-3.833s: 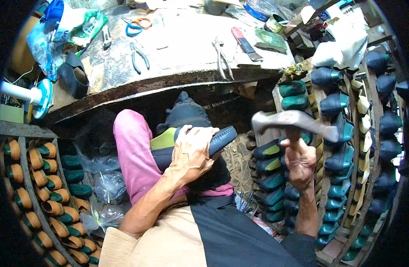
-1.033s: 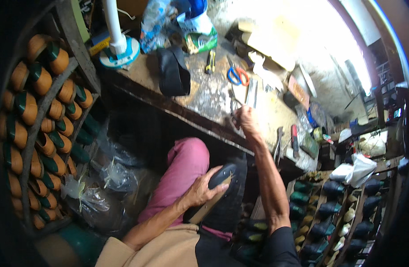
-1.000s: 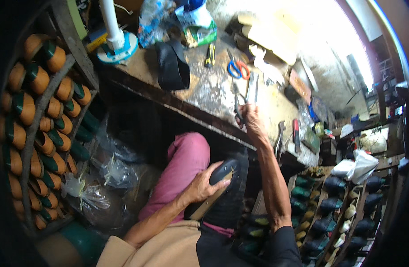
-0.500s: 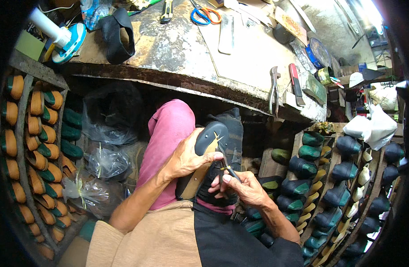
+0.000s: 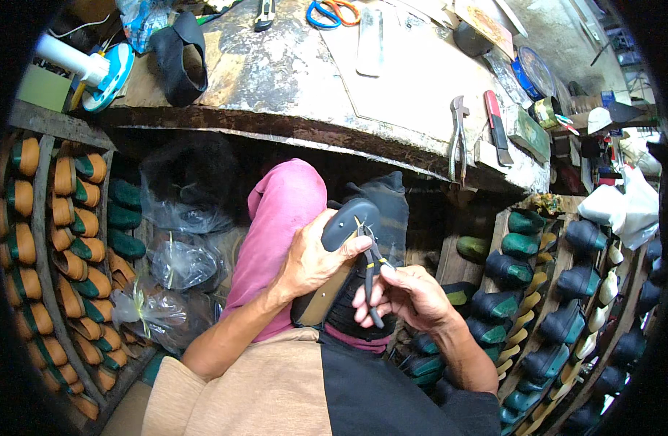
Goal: The person secures a black slipper onto a green shoe last and uses a hammer to drive nails along the sole edge. They repeatedly tap the sole and heel area to attach the sole to the upper, then remove the shoe from the last.
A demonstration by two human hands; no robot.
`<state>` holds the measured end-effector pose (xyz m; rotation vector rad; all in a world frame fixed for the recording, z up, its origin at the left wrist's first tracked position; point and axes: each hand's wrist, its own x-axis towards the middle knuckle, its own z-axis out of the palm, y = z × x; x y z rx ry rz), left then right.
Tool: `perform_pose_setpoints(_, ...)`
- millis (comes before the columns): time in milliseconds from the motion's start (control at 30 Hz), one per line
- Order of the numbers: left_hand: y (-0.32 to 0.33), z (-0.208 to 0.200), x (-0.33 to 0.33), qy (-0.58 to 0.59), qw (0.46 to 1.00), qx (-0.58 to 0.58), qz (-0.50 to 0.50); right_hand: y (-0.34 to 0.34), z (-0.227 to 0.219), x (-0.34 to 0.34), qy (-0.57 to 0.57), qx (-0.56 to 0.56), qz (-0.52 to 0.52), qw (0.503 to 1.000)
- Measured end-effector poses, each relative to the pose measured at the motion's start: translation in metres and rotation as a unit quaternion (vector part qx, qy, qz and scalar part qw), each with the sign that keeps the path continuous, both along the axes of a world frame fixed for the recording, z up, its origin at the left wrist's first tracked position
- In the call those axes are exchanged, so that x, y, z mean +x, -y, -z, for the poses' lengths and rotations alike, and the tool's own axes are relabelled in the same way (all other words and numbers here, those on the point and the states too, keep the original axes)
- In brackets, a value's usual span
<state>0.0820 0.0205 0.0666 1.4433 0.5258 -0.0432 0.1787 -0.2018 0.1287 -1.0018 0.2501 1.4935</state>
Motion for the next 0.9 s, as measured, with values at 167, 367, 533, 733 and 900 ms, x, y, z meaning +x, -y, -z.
perform_pose_setpoints(167, -0.006, 0.007, -0.008, 0.02, 0.999, 0.048, 0.012, -0.002, -0.004, 0.004, 0.28, -0.129, -0.186, 0.933)
perform_pose_setpoints(367, -0.014, 0.018, -0.012, 0.069, 0.996, -0.059, 0.016, -0.027, -0.022, 0.012, 0.771, -0.153, -0.251, 0.565)
perform_pose_setpoints(533, -0.015, 0.018, -0.02, 0.088, 0.995, 0.013, 0.049, -0.094, -0.029, 0.062, 0.802, -0.19, -0.244, 0.511)
perform_pose_setpoints(733, -0.019, 0.014, -0.029, 0.124, 0.989, 0.076, 0.035, -0.203, 0.019, 0.113, 0.867, -0.206, -0.236, 0.388)
perform_pose_setpoints(900, -0.02, 0.014, -0.05, 0.133, 0.986, 0.103, 0.018, -0.146, 0.017, 0.162, 0.873, -0.355, -0.154, 0.297)
